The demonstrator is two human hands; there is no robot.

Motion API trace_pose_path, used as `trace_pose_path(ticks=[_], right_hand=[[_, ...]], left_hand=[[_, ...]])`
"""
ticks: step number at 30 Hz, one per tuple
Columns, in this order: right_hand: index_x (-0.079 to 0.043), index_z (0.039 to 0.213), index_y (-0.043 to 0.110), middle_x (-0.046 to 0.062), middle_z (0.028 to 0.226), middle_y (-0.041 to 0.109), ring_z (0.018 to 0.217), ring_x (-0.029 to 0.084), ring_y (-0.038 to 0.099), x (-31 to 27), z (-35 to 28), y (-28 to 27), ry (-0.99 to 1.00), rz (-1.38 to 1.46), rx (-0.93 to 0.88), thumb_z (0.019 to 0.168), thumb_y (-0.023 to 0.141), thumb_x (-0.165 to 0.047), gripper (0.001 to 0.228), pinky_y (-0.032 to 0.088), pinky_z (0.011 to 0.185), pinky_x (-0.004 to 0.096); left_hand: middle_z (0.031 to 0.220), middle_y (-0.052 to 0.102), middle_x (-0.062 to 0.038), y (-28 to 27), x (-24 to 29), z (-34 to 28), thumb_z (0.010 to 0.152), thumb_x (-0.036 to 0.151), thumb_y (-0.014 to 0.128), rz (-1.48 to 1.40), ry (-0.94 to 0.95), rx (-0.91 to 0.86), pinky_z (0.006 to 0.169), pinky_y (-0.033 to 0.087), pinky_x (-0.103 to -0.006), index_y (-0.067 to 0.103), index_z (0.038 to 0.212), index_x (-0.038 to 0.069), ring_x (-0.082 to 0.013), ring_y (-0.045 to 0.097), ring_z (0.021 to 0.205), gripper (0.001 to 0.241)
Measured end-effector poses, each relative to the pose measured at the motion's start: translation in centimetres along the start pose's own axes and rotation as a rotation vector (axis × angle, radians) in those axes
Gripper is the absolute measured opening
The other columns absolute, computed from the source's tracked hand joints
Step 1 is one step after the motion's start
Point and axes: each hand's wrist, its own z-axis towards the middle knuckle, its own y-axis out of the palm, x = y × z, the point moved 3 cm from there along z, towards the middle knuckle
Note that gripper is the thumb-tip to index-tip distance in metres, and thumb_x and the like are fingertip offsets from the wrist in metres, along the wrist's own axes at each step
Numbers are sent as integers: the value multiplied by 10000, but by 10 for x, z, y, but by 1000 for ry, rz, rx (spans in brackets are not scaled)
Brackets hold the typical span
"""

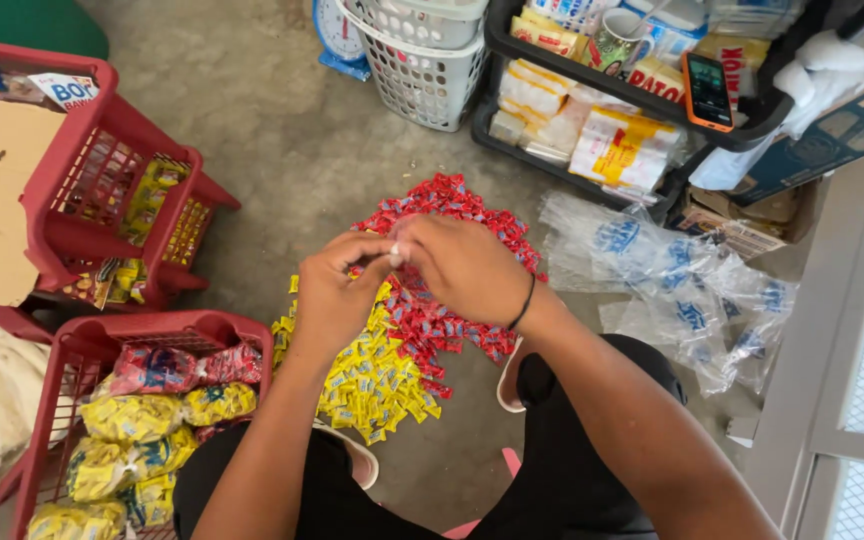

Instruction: The recorder sits on a stool and bags small yellow and red candies into clear plastic bags from piles on the floor.

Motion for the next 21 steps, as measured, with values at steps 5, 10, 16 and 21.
trace_pose_path(ticks=[5,10,16,21], right_hand=[[-38,992,635,143,955,683,931,341,672,-18,-1,-13,-121,-166,-34,987,604,-144,111,535,807,440],[-62,1080,679,109,964,711,944,274,685,25,1,-19,82,261,-93,1051,575,-157,143,554,850,370],[-66,1060,745,73,1019,762,935,215,732,10,0,-20,-51,192,-43,897,762,-107,169,569,855,340],[-77,1033,765,61,1000,774,908,216,737,1,-4,-13,-117,103,86,838,801,-103,200,570,852,342]], left_hand=[[982,714,-69,4,-7,-6,901,8,733,69,54,-49,799,561,-283,734,1035,11,-139,691,880,134],[1035,628,-87,14,-19,-15,945,-22,667,26,12,-80,809,511,-279,659,1071,1,-157,620,904,128],[1118,652,-30,9,-23,-13,978,-18,603,-403,12,-59,934,516,-273,644,1111,28,-98,626,1020,146],[1056,711,-41,-4,-18,-12,957,-55,633,-215,-37,-135,847,505,-253,679,1068,16,-86,621,943,140]])
